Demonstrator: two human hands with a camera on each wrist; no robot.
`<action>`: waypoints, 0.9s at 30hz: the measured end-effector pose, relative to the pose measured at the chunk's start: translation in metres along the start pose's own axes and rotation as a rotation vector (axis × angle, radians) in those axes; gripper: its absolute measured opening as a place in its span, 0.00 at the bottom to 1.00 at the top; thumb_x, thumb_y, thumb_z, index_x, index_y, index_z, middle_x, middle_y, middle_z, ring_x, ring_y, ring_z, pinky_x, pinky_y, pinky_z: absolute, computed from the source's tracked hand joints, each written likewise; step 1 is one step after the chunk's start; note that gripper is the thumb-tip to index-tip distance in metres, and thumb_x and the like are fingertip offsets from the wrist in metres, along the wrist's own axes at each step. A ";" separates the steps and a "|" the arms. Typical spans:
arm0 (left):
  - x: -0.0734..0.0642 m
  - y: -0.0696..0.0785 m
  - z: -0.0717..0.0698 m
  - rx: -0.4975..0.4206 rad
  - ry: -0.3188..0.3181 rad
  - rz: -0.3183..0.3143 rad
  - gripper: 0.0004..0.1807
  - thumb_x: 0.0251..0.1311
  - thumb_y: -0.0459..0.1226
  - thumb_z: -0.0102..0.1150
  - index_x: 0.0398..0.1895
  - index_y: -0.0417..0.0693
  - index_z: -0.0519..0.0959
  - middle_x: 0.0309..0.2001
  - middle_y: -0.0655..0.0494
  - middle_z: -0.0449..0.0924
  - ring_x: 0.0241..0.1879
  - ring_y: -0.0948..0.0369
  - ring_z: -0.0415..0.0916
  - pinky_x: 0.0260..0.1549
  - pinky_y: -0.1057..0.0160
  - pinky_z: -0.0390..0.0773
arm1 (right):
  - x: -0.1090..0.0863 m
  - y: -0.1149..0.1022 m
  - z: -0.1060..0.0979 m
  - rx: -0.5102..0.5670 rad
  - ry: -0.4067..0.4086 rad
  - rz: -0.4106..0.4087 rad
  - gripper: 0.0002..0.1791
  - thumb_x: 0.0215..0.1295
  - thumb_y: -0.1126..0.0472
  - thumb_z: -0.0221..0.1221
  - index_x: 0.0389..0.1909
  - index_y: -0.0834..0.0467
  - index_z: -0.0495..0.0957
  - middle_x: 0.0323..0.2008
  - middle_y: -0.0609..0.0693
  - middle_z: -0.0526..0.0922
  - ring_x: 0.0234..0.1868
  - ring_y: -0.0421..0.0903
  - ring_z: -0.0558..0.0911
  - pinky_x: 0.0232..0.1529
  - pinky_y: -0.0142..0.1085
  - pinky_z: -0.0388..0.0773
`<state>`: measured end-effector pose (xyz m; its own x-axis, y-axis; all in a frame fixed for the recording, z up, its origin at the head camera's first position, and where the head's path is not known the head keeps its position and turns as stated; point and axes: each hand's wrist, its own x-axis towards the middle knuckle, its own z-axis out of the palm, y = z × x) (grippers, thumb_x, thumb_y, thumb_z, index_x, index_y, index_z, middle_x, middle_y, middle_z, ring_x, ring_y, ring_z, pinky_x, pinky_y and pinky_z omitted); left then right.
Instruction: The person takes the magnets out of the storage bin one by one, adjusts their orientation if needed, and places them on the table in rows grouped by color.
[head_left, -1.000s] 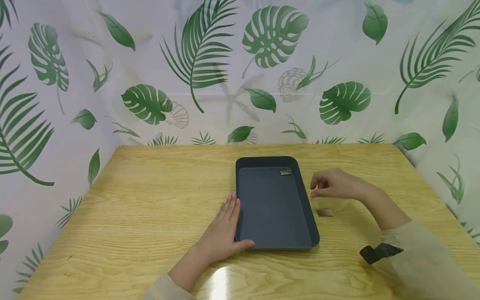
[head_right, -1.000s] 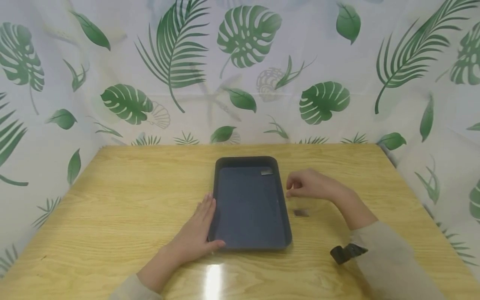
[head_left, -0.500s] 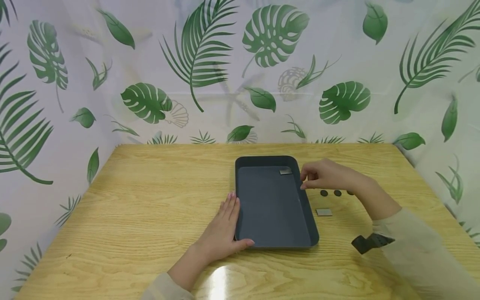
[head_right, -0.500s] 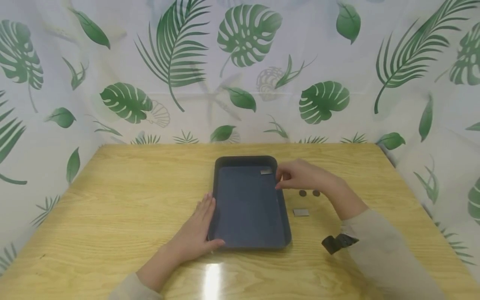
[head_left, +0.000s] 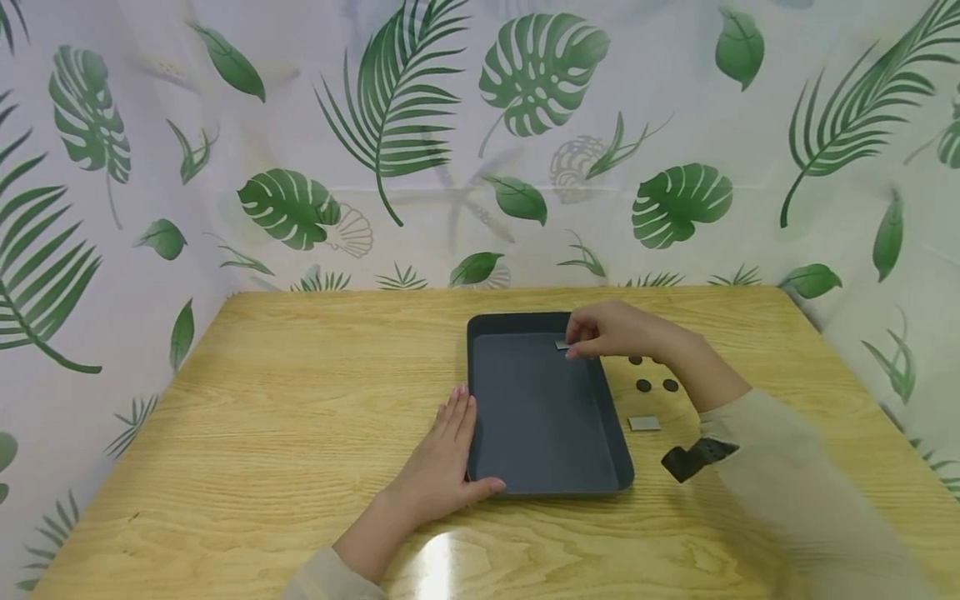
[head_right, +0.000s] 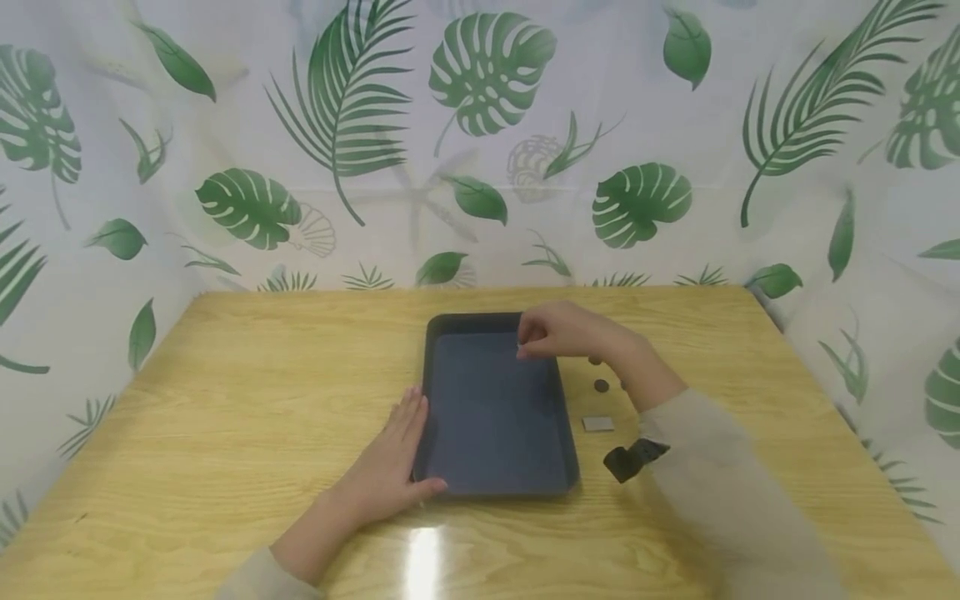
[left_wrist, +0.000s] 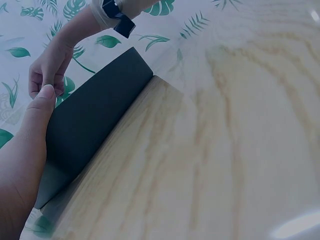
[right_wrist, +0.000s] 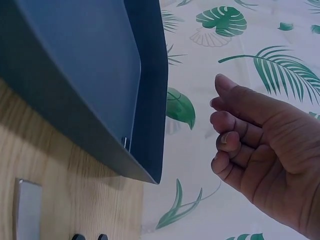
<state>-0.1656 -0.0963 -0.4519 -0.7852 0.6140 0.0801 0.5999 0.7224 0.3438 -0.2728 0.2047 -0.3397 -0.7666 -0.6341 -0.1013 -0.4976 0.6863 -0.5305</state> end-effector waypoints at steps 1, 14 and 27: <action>0.000 0.000 0.000 -0.002 -0.003 -0.002 0.57 0.59 0.63 0.50 0.73 0.31 0.37 0.74 0.39 0.26 0.73 0.54 0.21 0.71 0.52 0.38 | 0.002 -0.001 0.000 0.001 0.000 0.000 0.09 0.62 0.56 0.62 0.38 0.57 0.79 0.27 0.48 0.82 0.25 0.48 0.78 0.25 0.36 0.74; 0.000 0.000 0.001 -0.010 -0.011 -0.008 0.56 0.60 0.64 0.48 0.73 0.33 0.36 0.74 0.41 0.24 0.73 0.55 0.20 0.71 0.52 0.37 | 0.034 0.002 0.003 0.011 0.001 0.028 0.07 0.63 0.59 0.61 0.38 0.60 0.80 0.28 0.55 0.84 0.29 0.53 0.81 0.29 0.36 0.75; 0.000 0.000 0.002 -0.012 -0.004 -0.006 0.56 0.60 0.63 0.48 0.73 0.33 0.36 0.74 0.40 0.24 0.73 0.54 0.20 0.71 0.52 0.38 | 0.057 0.024 0.011 0.101 0.024 0.131 0.09 0.64 0.61 0.59 0.38 0.64 0.81 0.31 0.60 0.84 0.31 0.61 0.80 0.31 0.46 0.77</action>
<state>-0.1654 -0.0962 -0.4535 -0.7881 0.6111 0.0739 0.5935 0.7223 0.3550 -0.3242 0.1807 -0.3677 -0.8320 -0.5324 -0.1560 -0.3503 0.7222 -0.5965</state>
